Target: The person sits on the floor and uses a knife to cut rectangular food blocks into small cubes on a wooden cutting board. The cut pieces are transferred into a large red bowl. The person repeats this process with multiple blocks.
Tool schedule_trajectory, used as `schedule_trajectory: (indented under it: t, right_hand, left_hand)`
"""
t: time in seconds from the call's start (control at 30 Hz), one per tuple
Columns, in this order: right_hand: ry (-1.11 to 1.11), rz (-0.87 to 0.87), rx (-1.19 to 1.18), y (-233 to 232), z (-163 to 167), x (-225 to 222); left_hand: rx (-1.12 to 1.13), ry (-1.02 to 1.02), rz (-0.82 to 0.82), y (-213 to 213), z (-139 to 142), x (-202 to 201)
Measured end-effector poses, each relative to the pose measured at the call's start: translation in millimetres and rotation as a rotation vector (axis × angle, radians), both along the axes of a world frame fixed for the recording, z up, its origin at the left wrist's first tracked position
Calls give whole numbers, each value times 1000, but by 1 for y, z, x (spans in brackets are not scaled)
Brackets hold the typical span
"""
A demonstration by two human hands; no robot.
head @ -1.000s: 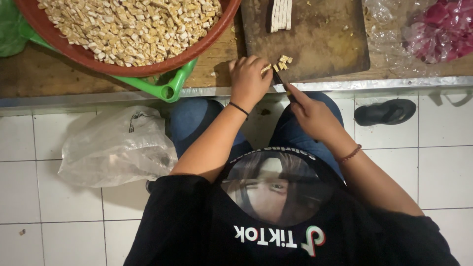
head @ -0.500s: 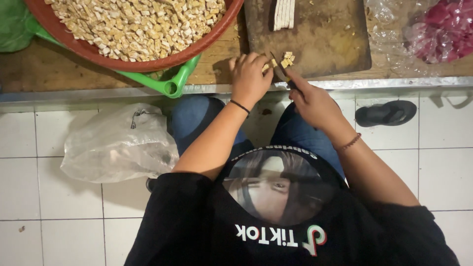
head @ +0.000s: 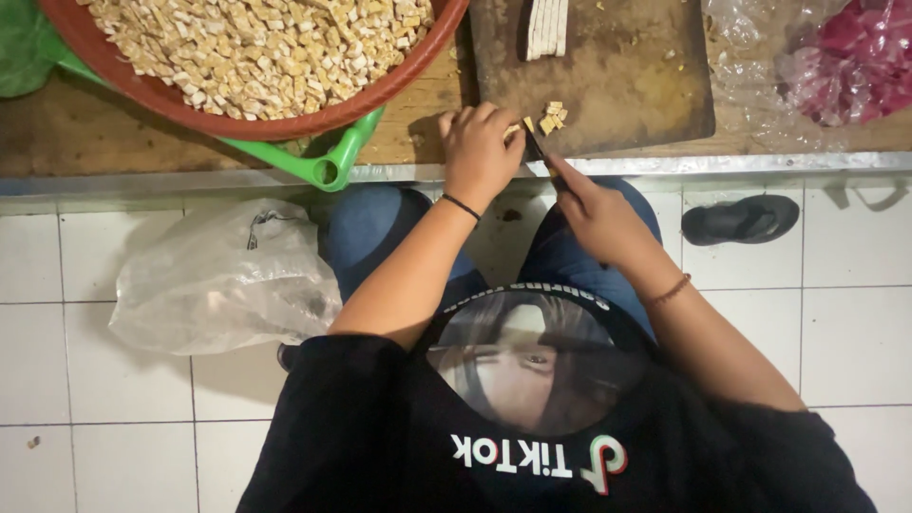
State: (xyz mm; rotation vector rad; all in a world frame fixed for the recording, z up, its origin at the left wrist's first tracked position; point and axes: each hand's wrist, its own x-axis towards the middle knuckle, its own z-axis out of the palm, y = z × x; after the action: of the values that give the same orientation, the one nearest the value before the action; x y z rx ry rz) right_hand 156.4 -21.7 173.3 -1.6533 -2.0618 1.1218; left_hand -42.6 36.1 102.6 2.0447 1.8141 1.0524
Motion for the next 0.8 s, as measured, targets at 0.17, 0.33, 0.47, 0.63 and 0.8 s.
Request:
schedule_trajectory:
  t: [0.17, 0.33, 0.47, 0.63, 0.8]
  right_hand:
    - [33, -49, -45, -4, 9, 5]
    - [-44, -95, -98, 4, 26, -1]
    - [-18, -24, -58, 11, 31, -9]
    - [6, 26, -12, 20, 23, -18]
    - [27, 9, -44, 20, 13, -15]
  left_hand:
    - [31, -36, -15, 0, 7, -2]
    - [-27, -16, -24, -1, 13, -5]
    - [-31, 19, -21, 0, 10, -6]
    - [-16, 13, -11, 2, 6, -5]
    - [-16, -4, -1, 2, 6, -5]
